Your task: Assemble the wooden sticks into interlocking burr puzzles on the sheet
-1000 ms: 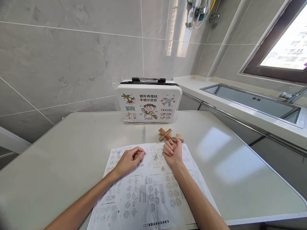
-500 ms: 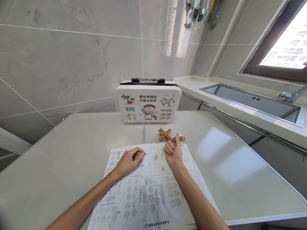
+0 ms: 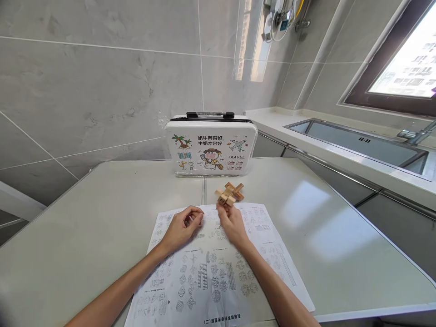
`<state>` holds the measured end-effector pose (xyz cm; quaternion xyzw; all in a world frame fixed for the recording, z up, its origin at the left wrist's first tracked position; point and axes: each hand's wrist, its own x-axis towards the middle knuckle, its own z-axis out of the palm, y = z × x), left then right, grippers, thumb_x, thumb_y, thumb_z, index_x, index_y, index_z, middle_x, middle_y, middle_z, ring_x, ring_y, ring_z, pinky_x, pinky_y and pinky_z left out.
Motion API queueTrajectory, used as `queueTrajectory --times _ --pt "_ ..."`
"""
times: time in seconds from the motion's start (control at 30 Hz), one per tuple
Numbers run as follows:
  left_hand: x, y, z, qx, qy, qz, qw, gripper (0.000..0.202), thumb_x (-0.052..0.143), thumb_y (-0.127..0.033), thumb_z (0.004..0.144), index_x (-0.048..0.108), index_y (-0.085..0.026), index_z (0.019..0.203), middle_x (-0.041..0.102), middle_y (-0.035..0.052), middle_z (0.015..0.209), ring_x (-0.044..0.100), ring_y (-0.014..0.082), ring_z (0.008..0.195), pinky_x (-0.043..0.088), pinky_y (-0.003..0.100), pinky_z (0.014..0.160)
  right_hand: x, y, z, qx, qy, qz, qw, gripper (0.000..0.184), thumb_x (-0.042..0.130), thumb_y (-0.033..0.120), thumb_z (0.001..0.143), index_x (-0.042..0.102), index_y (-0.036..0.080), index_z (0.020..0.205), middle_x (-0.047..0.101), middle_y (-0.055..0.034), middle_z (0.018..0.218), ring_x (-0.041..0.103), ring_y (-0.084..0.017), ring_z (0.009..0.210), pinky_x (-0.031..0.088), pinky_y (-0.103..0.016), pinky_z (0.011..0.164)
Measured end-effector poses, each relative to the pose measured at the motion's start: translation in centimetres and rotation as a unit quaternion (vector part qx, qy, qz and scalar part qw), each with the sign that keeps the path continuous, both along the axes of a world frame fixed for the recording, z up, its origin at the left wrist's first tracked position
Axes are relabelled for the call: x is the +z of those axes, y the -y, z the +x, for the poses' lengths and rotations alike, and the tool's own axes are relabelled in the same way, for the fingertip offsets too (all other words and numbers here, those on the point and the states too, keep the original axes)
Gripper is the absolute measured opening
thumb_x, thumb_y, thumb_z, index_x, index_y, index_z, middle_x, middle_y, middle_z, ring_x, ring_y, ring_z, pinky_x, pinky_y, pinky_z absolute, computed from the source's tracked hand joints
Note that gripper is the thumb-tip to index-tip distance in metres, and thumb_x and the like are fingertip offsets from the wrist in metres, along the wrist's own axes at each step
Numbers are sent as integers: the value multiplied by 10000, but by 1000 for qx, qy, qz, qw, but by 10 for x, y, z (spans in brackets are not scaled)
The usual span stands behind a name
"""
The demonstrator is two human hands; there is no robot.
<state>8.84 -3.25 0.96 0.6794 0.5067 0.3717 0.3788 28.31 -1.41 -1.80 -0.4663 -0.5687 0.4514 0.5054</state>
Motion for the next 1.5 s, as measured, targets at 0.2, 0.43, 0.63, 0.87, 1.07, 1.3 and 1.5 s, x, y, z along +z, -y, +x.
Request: queueTrajectory --times 0.2,0.43,0.63,0.87,1.07,1.3,1.5 --pt "-7 -4 -7 -64 100 9 993 605 726 -496 887 557 -248 1412 619 117 1404 582 271 1251 442 408 1097 7 13 -6 117 180 79 973 271 491 409 987 578 212 823 504 16 641 428 -154 601 321 -276 576" --pt "-7 -6 -6 -147 187 -70 969 625 797 -527 831 653 -229 1361 625 138 1432 511 344 1400 337 490 1215 10 17 -6 164 201 72 963 202 524 335 952 556 211 795 494 28 636 409 -145 595 321 -278 595" --pt "3 -4 -7 -170 255 -123 944 639 831 -528 793 685 -195 1318 640 166 1408 580 363 1319 366 514 1190 21 14 -4 284 10 -66 957 391 567 572 959 574 197 845 560 25 632 462 -124 525 348 -271 543" --pt "5 -2 -7 -168 245 -132 946 672 865 -548 736 682 -218 1292 669 153 1349 590 356 1311 474 484 1100 19 13 -3 255 -44 -84 962 418 720 613 850 636 204 865 530 49 599 439 -113 506 345 -267 541" --pt "-5 -5 -3 -88 217 -61 970 665 904 -389 732 617 -220 1308 667 131 1316 605 301 1264 456 439 1105 8 9 -4 174 -36 -81 981 374 723 531 868 654 200 1029 552 55 625 469 -113 509 357 -249 524" --pt "-7 -5 -2 -22 199 -40 979 627 889 -369 756 592 -220 1287 680 118 1273 627 275 1224 449 451 1117 4 7 -5 166 -76 -38 982 365 672 507 923 594 225 1140 695 -42 1045 600 -98 515 465 -274 532" --pt "-3 -4 -1 -15 174 -46 984 614 886 -389 752 597 -218 1267 691 107 1268 639 266 1210 472 420 1088 4 7 -5 167 -88 -43 981 375 682 527 912 602 228 1123 698 -40 1045 605 -97 492 445 -266 489"
